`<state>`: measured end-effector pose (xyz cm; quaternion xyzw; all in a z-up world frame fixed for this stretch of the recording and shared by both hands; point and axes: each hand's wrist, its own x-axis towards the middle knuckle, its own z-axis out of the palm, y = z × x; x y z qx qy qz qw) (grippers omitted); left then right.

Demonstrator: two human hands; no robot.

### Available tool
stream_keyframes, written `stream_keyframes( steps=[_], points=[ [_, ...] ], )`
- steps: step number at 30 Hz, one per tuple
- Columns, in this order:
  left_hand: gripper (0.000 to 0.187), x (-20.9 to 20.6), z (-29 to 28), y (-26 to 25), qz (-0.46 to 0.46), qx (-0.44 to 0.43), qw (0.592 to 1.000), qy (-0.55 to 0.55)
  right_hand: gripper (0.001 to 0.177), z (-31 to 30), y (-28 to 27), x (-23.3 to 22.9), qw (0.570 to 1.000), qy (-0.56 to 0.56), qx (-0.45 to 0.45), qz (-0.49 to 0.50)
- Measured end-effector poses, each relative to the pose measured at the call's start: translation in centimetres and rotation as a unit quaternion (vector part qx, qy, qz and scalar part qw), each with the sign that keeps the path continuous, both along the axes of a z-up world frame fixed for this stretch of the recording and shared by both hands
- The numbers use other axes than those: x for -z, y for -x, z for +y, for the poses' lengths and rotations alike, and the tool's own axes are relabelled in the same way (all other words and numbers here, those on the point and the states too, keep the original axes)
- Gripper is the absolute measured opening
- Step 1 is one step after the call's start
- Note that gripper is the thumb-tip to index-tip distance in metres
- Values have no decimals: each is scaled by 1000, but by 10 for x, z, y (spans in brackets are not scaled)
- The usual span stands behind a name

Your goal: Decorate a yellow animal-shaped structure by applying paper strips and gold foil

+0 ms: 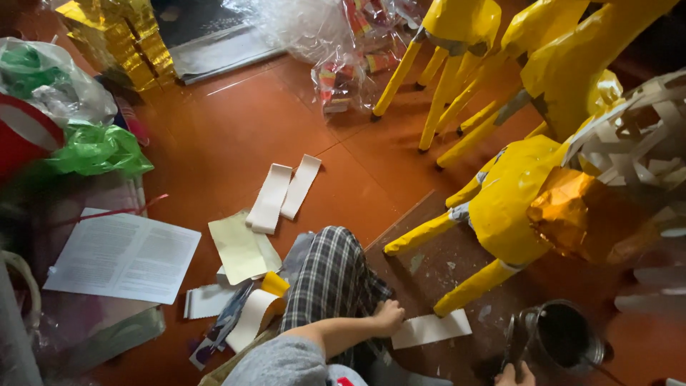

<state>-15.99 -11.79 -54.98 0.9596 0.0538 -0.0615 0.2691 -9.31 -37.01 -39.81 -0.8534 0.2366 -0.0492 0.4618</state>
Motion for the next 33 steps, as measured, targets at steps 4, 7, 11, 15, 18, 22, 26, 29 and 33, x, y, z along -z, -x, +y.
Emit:
stream_keyframes(
  steps=[4, 7, 11, 15, 18, 22, 26, 29, 33],
  points=[
    [25, 4, 6, 3, 2, 32, 993, 117, 41, -35, -22, 48, 985, -165, -24, -38],
    [11, 8, 9, 4, -27, 50, 982, 180, 28, -24, -14, 27, 980, -193, 20, -38],
    [12, 11, 10, 5, -58, 54, 986, 148, 15, -30, -21, 41, 970, -237, 2, -57],
    [9, 4, 26, 4, -107, 53, 977, 179, 11, -42, -30, 69, 965, -256, -20, -57],
    [26, -18, 50, 7, 19, -62, 956, 288, 24, -30, -16, 35, 951, -300, 1, -77],
    [26, -93, 80, 29, -17, -24, 939, 343, 6, -42, -16, 62, 926, -363, 33, -95],
    [39, -51, 78, -39, 55, -166, 687, 705, 11, -31, 18, 22, 841, -531, -19, -100],
    [50, -97, 75, -68, 47, -213, 608, 763, 17, -19, 53, -7, 832, -538, -65, -120],
    [65, -138, 71, -65, 19, -194, 588, 785, 23, -9, 82, -12, 822, -537, -155, -107]
  ],
)
